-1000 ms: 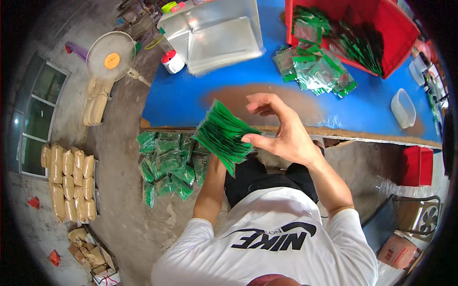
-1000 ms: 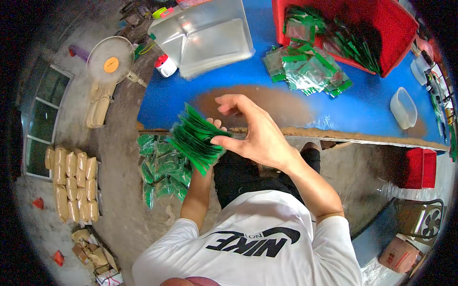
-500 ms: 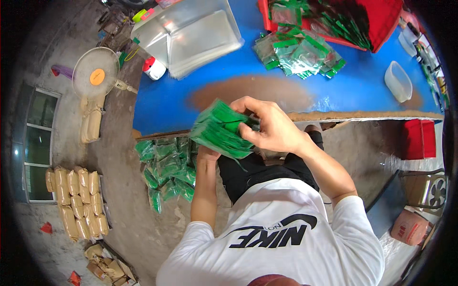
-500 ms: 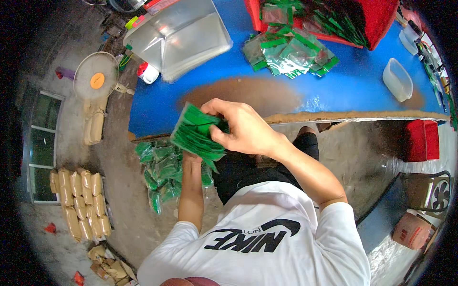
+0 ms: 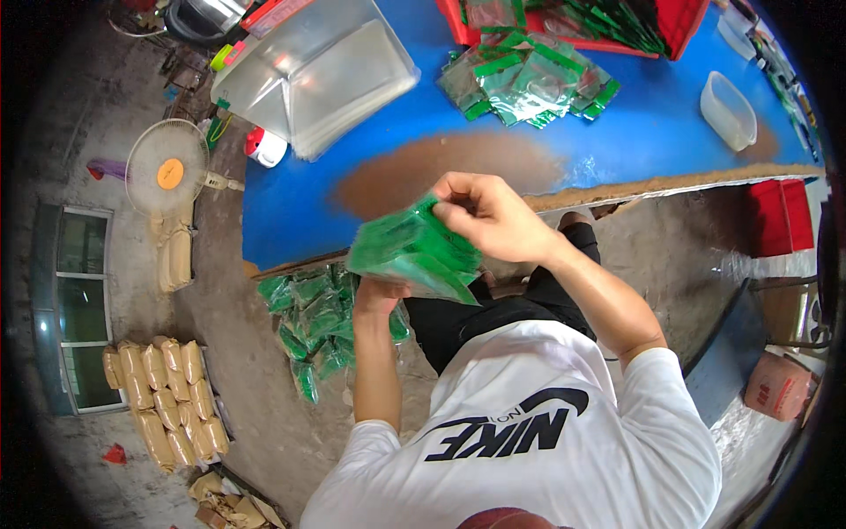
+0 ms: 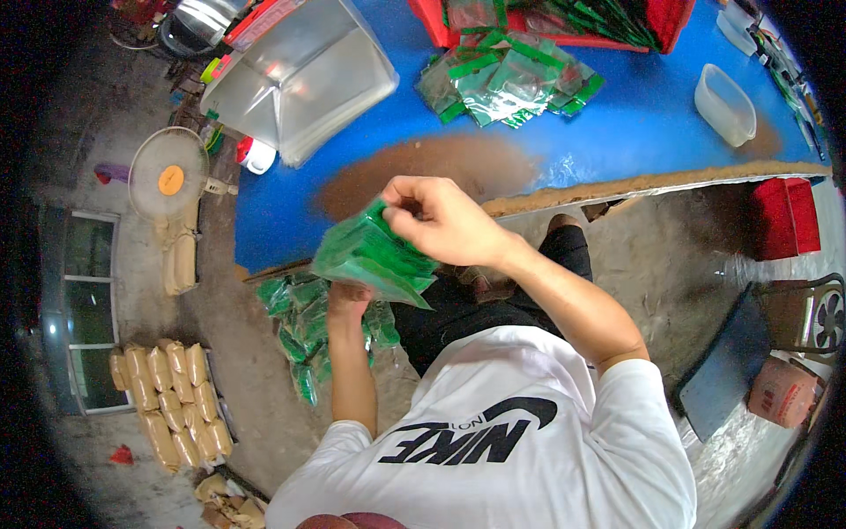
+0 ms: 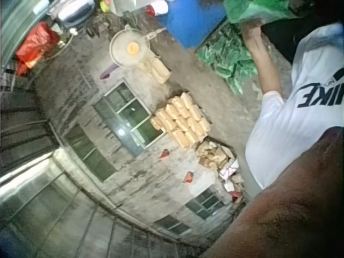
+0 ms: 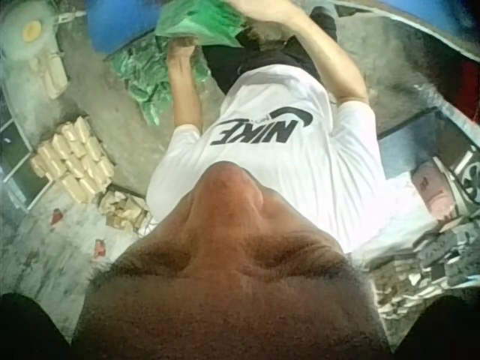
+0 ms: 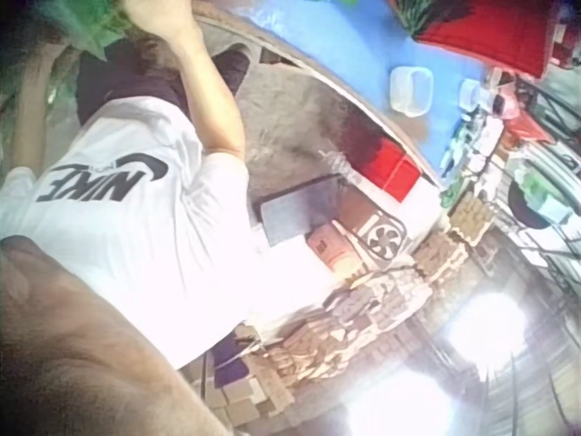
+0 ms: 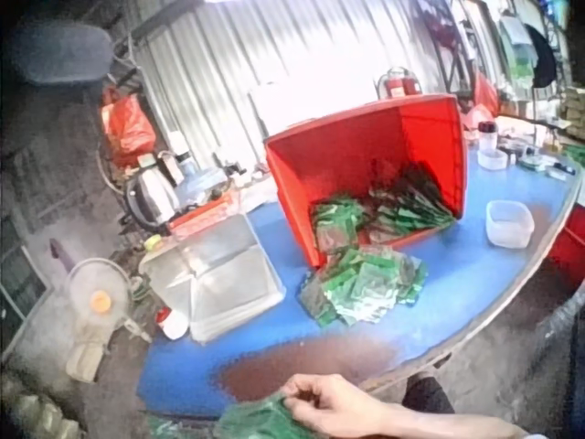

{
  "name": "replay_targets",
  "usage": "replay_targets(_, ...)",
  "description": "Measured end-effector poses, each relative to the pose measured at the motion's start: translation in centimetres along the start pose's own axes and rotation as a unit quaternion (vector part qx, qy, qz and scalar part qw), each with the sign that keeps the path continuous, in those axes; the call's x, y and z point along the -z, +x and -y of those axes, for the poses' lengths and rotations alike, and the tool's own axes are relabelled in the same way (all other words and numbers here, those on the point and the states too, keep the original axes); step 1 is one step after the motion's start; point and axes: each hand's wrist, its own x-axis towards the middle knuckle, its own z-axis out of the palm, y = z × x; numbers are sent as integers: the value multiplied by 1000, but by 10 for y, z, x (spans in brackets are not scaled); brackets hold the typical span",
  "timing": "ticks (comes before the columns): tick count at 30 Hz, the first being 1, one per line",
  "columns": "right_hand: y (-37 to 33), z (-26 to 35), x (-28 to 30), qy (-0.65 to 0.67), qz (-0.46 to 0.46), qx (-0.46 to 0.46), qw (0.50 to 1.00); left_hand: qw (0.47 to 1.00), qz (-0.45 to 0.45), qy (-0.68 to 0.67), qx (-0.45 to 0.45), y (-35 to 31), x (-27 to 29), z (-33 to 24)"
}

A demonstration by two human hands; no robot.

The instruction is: Packing green foil packets into clear plastic bags.

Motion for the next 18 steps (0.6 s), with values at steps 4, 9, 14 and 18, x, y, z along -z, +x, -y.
replay_targets(4, 6, 32, 24, -30, -113, -10, 993, 994, -5, 96, 59, 4, -22, -47)
replay_targets(9, 20, 30, -6, -422, 81, 117, 895, 922, 61, 374, 83, 34, -76, -87)
replay_targets(14, 15, -6, 19, -312, 169, -47, 934, 893, 41, 447, 30, 34, -90, -78)
replay_targets(18, 11, -21, 27, -40, 35, -157, 986, 940, 61, 334, -25, 40, -86, -69)
